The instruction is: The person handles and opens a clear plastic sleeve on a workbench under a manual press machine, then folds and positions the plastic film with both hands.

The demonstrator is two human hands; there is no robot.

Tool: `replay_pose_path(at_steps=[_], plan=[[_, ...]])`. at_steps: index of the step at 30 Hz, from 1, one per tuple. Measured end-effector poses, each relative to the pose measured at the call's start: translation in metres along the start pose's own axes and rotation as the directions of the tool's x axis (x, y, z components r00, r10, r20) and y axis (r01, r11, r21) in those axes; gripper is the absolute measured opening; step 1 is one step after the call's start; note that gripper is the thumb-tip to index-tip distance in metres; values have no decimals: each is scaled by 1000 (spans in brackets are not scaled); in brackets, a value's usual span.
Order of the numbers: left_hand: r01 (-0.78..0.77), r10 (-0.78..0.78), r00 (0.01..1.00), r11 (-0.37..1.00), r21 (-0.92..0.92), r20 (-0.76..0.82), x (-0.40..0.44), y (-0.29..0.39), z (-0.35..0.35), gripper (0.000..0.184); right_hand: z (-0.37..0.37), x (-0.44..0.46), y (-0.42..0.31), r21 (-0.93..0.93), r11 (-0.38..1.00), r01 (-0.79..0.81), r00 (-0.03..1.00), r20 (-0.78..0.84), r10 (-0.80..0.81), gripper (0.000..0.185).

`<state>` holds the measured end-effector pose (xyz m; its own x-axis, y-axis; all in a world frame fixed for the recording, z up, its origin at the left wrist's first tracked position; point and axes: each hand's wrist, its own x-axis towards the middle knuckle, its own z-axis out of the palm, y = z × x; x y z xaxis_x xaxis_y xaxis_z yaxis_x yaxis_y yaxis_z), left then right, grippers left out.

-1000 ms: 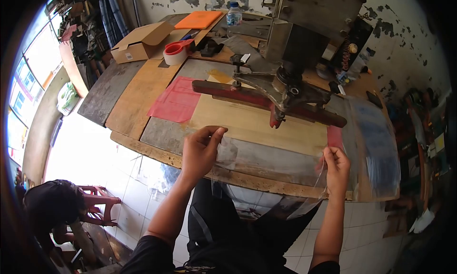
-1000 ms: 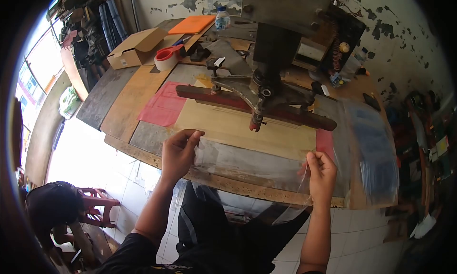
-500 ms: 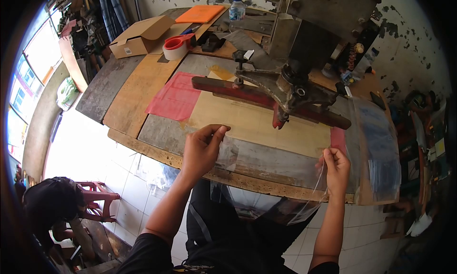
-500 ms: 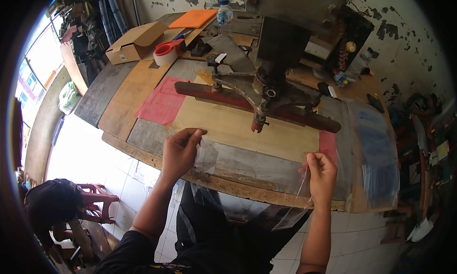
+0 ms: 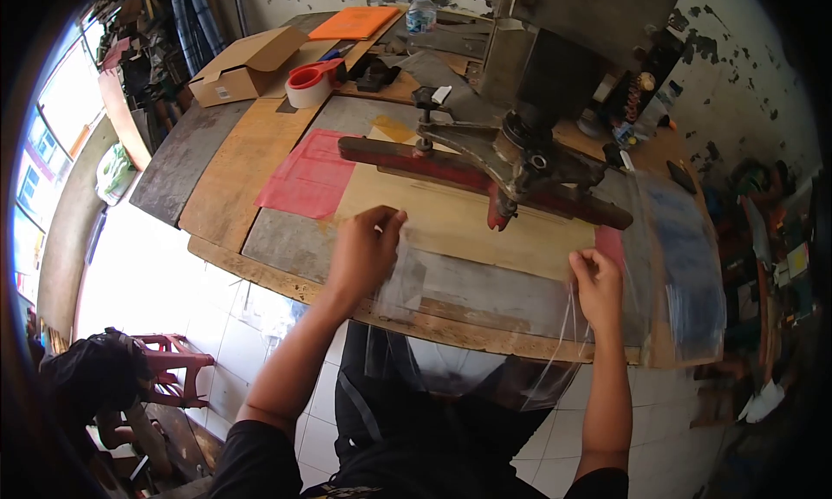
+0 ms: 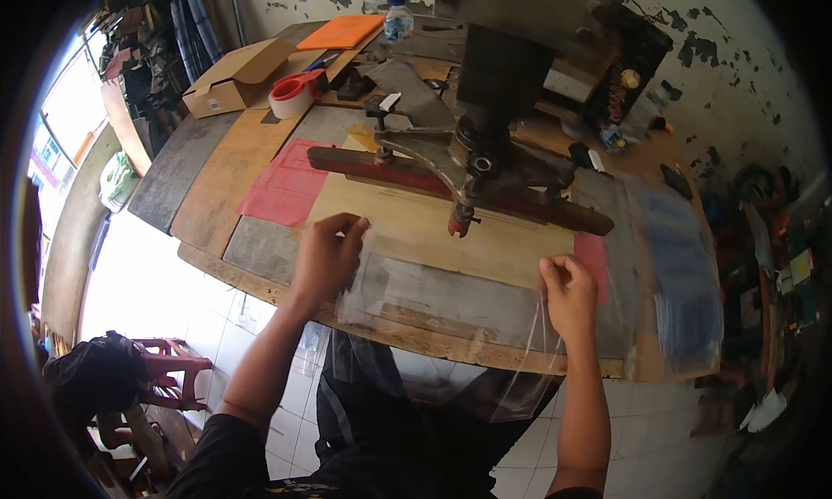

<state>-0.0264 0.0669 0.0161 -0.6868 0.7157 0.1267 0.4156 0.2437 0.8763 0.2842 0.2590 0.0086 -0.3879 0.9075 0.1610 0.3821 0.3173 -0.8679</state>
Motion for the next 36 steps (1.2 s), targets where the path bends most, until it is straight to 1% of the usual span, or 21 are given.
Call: replay_pose_path(at_steps=[1, 2, 3, 4, 5, 6, 8, 10, 12, 13, 15, 18, 19, 21, 23, 25, 29, 31, 34, 35, 36], plan=[[-2, 2, 1000, 1000, -3, 8, 10, -6, 3, 26, 2, 7, 1, -109, 993, 43, 999, -10, -44, 21], [-136, 139, 990, 984, 118, -12, 22, -14, 5, 24, 4, 14, 2, -113, 993, 39, 999, -16, -41, 21], [-263, 275, 961, 935, 239, -18, 29, -13, 7, 23, 7, 21, 2, -197, 977, 81, 997, -4, -83, 18], [-266, 277, 961, 935, 235, -14, 33, -11, 9, 23, 10, 26, 0, -277, 953, 122, 992, 12, -123, 16], [-272, 287, 958, 910, 313, -2, 37, -7, 11, 19, 12, 30, -3, -306, 939, 160, 986, 14, -163, 14], [-276, 296, 955, 878, 390, 9, 39, -5, 13, 16, 14, 31, -9, -308, 938, 159, 987, 12, -163, 14], [-281, 296, 955, 855, 436, 35, 46, -13, 17, 15, 17, 32, -21, -339, 935, 105, 994, 11, -107, 15], [-286, 289, 955, 828, 483, 68, 49, -10, 19, 15, 20, 33, -21, -327, 939, 109, 993, 2, -114, 17], [-173, 184, 982, 830, 530, 31, 48, -2, 19, 13, 20, 33, -20, -371, 916, 150, 988, 37, -147, 15], [-174, 182, 983, 830, 530, 37, 49, 1, 19, 13, 20, 33, -19, -373, 917, 144, 989, 36, -140, 15], [-170, 156, 985, 793, 586, 74, 51, 3, 19, 11, 22, 33, -17, -435, 862, 261, 961, 36, -273, 12], [-217, 176, 976, 739, 638, 128, 53, -3, 18, 11, 23, 31, -17, -404, 870, 283, 954, 27, -298, 10], [-281, 210, 960, 728, 625, 188, 51, 2, 16, 7, 22, 32, -18, -406, 871, 277, 956, 27, -292, 10], [-299, 221, 954, 713, 634, 201, 49, 5, 15, 6, 21, 31, -21, -440, 837, 325, 941, 62, -332, 7], [-317, 234, 948, 695, 645, 213, 49, 2, 15, 6, 20, 31, -21, -430, 842, 325, 943, 77, -324, 7], [-299, 244, 954, 745, 596, 174, 48, -1, 14, 13, 18, 31, -22, -419, 846, 329, 943, 92, -320, 7], [-292, 217, 956, 739, 607, 195, 44, 8, 10, 15, 10, 24, -24, -410, 857, 313, 950, 134, -283, 12], [-237, 135, 966, 805, 544, 222, 39, 14, 5, 19, 5, 22, -28, -400, 869, 291, 956, 154, -249, 15], [-173, 52, 966, 860, 480, 255, 36, 24, -3, 25, 0, 19, -30, -451, 856, 254, 965, 172, -197, 21], [-175, 54, 965, 860, 478, 256, 35, 21, -3, 25, 0, 19, -28, -456, 841, 291, 956, 182, -232, 21], [-225, 119, 961, 861, 457, 249, 35, 15, -3, 25, 0, 20, -27, -461, 824, 328, 944, 194, -268, 22]])
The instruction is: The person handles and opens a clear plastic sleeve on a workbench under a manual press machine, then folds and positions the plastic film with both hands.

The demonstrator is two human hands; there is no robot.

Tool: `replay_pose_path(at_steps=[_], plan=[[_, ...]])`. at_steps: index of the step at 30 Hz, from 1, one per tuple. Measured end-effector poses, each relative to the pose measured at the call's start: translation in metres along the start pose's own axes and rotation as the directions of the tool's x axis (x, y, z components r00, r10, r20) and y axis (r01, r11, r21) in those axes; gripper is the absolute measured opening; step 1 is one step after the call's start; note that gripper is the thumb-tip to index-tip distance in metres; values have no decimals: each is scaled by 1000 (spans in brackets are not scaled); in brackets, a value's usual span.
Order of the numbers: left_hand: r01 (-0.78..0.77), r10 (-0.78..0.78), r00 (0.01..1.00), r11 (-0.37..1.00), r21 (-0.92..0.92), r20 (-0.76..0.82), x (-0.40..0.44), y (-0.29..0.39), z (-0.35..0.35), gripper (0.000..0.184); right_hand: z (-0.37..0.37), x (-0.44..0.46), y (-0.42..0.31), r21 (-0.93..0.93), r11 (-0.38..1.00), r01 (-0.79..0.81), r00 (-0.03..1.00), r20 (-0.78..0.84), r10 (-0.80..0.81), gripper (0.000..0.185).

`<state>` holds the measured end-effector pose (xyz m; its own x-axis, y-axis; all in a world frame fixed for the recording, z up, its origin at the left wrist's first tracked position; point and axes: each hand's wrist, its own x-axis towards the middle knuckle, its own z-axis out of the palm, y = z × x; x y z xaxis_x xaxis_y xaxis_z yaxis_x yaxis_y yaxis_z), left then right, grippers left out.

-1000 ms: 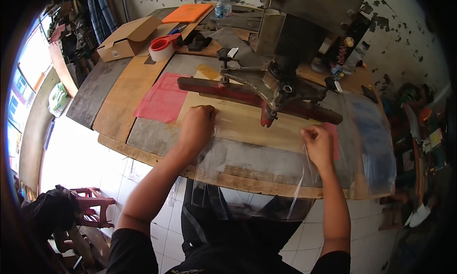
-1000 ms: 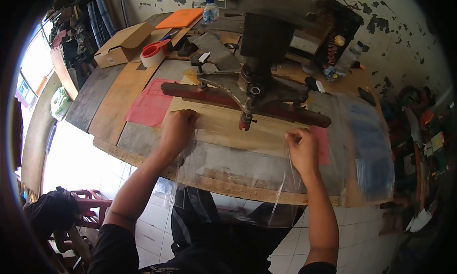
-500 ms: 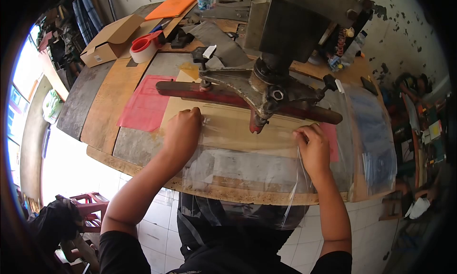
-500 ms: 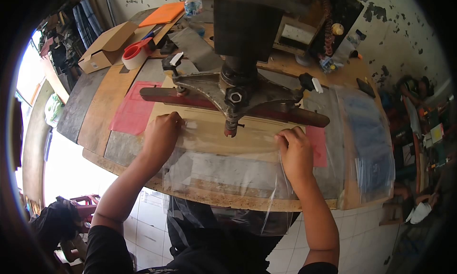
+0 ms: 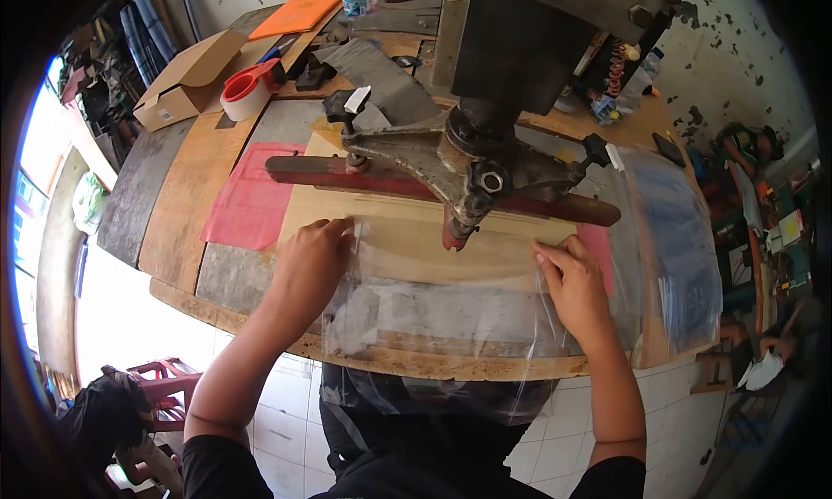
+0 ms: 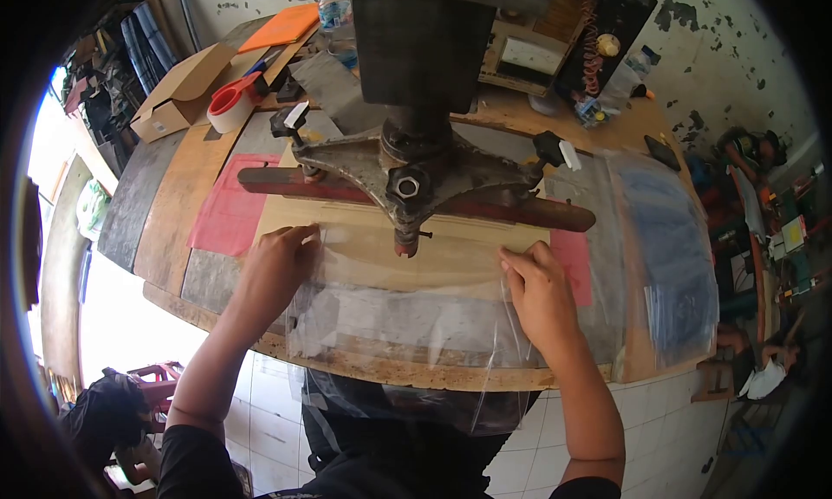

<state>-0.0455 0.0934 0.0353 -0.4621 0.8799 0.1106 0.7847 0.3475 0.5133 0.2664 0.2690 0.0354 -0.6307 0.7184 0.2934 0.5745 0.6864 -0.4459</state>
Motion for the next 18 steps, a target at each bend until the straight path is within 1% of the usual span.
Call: replay_pose_path(at_steps=[1, 5, 7, 9, 13, 18], plan=[[-52, 52, 998, 999, -9, -39, -1, -2, 2, 26, 1, 0, 1, -2, 1000, 1, 1000, -1, -1, 22], [-52, 52, 997, 999, -4, -48, 0, 0, 3, 26, 4, 1, 3, 9, 1000, 17, 999, -28, -17, 23], [-86, 87, 994, 996, 6, -64, 3, -2, 7, 27, 6, 3, 5, 4, 1000, 25, 999, -34, -25, 24], [-101, 102, 992, 995, 12, -75, 7, -1, 9, 27, 8, 6, 10, -5, 998, 64, 994, -88, -64, 24], [-145, 147, 984, 989, 24, -101, 16, -1, 14, 28, 8, 10, 15, -10, 999, 32, 995, -93, -33, 23], [-120, 118, 989, 993, -19, -94, 19, -2, 16, 28, 9, 14, 20, -5, 1000, 31, 994, -105, -31, 20]])
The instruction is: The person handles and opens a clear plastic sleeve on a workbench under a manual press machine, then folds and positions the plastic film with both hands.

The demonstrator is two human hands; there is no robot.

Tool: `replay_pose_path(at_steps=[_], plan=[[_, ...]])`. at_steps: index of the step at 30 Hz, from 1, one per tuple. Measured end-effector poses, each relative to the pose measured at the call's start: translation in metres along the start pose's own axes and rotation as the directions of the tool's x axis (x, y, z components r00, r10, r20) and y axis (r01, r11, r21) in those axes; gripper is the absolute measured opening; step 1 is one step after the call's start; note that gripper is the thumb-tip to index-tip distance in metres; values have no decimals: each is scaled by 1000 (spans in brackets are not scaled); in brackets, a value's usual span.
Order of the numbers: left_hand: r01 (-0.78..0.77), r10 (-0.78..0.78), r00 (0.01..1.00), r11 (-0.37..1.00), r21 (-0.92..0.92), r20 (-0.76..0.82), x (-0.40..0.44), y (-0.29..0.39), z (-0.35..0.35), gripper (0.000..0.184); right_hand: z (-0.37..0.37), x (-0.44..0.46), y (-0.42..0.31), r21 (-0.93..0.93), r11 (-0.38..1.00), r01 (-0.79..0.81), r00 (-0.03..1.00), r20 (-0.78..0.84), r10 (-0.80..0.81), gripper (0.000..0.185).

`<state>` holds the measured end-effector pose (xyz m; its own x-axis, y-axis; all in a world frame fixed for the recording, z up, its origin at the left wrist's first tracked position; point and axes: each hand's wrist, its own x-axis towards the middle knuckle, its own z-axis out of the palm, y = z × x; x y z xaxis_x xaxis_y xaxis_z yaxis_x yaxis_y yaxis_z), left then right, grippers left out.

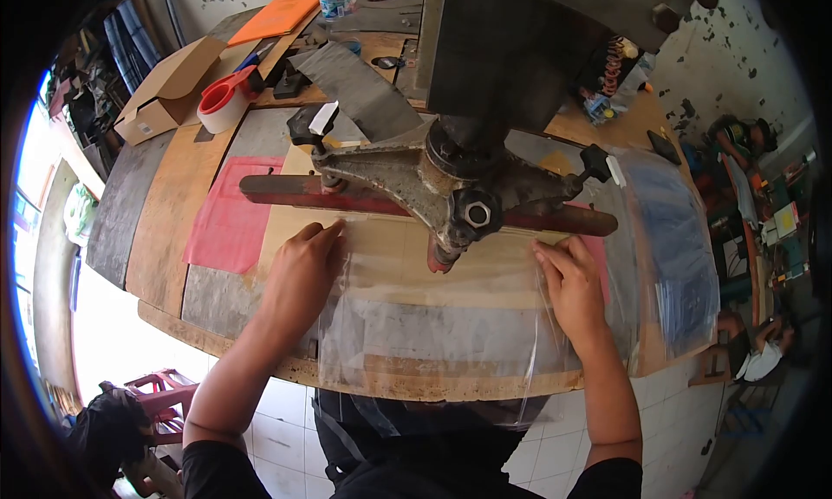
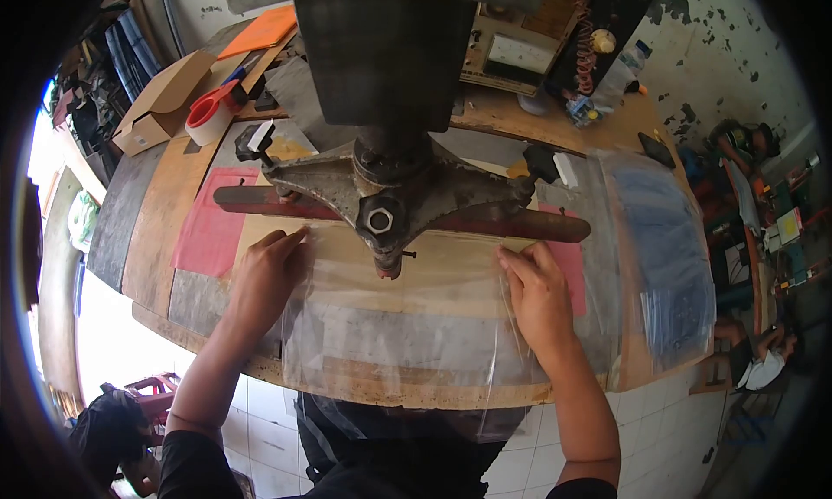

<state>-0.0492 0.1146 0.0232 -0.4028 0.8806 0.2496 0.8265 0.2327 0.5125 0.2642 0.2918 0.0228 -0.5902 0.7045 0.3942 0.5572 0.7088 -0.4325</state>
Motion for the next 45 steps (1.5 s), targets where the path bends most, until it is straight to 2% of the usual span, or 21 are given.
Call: replay_pose_path(at_steps=[6, 9, 14, 16, 19, 32, 37, 45], plan=[[-2, 2, 1000, 1000, -19, 10, 2, -3, -1, 25, 3, 1, -2, 25, 998, -66, 998, 9, 66, 19], [15, -15, 1000, 1000, -14, 15, 2, -3, -2, 24, 3, 1, -4, -28, 998, -47, 999, -12, 47, 20], [53, -51, 998, 997, -60, 32, 2, -2, -5, 24, 5, 2, -8, 3, 999, -38, 999, -17, 38, 18], [43, -44, 999, 997, -60, 0, 2, -5, -2, 24, 4, 2, -9, 0, 996, -92, 996, 2, 92, 25], [24, -27, 999, 997, -70, -33, 2, -8, 0, 24, 4, 2, -10, -1, 996, -94, 995, 16, 94, 24], [47, -49, 999, 996, -77, -22, 1, -5, -1, 25, 3, 4, -14, 7, 997, -75, 997, -14, 75, 25], [49, -50, 999, 996, -80, -12, 1, -5, -1, 25, 3, 4, -11, -50, 999, -16, 1000, -20, 15, 24], [29, -31, 999, 996, -82, -23, 0, -8, 1, 25, 6, 1, -8, -65, 998, -27, 999, -35, 25, 24]])
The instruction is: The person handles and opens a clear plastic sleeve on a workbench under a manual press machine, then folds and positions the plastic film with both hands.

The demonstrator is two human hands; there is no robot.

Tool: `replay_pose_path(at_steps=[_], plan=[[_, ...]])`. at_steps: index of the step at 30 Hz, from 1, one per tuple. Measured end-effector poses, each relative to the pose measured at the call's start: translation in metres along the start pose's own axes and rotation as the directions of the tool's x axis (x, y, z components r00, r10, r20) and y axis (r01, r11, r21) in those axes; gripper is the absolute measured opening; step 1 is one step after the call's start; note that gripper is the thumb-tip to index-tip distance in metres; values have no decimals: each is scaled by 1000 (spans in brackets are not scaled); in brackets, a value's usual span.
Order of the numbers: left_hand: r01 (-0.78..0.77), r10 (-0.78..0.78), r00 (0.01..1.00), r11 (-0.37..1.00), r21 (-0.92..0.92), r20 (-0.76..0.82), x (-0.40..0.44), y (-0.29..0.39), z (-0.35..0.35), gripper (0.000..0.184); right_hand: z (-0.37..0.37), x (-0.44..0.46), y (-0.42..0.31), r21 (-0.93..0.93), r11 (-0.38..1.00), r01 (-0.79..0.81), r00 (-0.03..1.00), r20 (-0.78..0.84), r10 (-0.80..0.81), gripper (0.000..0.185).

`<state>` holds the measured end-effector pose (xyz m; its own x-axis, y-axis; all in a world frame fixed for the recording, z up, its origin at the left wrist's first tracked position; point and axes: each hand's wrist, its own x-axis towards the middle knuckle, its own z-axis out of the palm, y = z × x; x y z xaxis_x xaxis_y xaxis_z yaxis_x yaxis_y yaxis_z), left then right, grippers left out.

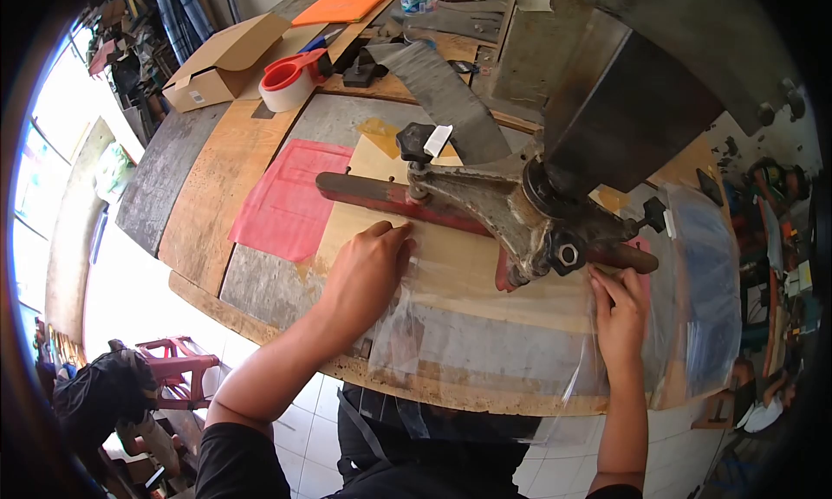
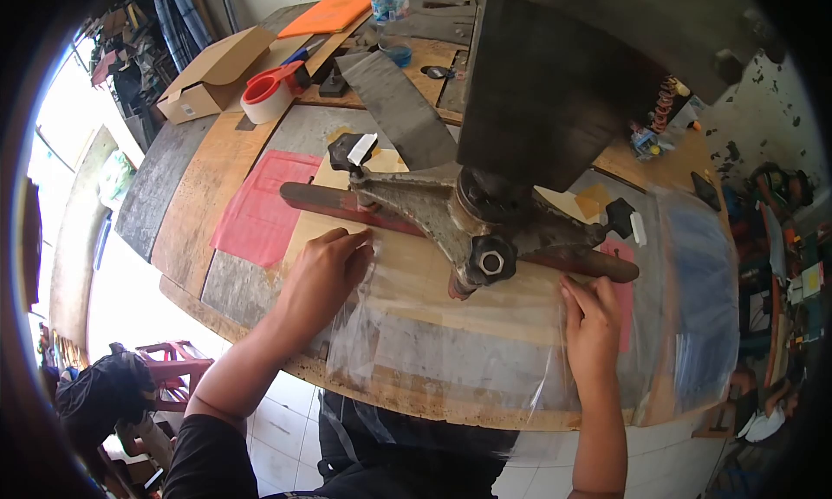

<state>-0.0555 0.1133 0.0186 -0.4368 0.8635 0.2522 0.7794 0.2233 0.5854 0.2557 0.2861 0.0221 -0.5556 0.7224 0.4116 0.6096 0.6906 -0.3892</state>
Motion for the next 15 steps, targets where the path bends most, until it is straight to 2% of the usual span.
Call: replay_pose_path(at_steps=[8, 11, 13, 14, 15], plan=[[-14, 14, 1000, 999, 33, -23, -4, -4, 4, 27, -3, -7, 0, 13, 1000, -21, 1000, -7, 21, 22], [-58, 61, 997, 997, 55, -48, -9, -6, 1, 26, -15, -10, -1, 30, 999, 22, 1000, 7, -22, 22], [-60, 63, 996, 996, 63, -56, -19, -1, -12, 25, -26, -18, -3, 217, 976, -33, 999, 46, 24, 19], [-52, 56, 997, 996, 73, -51, -27, 4, -18, 25, -34, -28, -8, 215, 976, -26, 999, 38, 18, 19], [-57, 61, 996, 996, 74, -59, -41, 18, -28, 25, -48, -40, -23, 197, 980, 23, 995, -96, -4, 15]])
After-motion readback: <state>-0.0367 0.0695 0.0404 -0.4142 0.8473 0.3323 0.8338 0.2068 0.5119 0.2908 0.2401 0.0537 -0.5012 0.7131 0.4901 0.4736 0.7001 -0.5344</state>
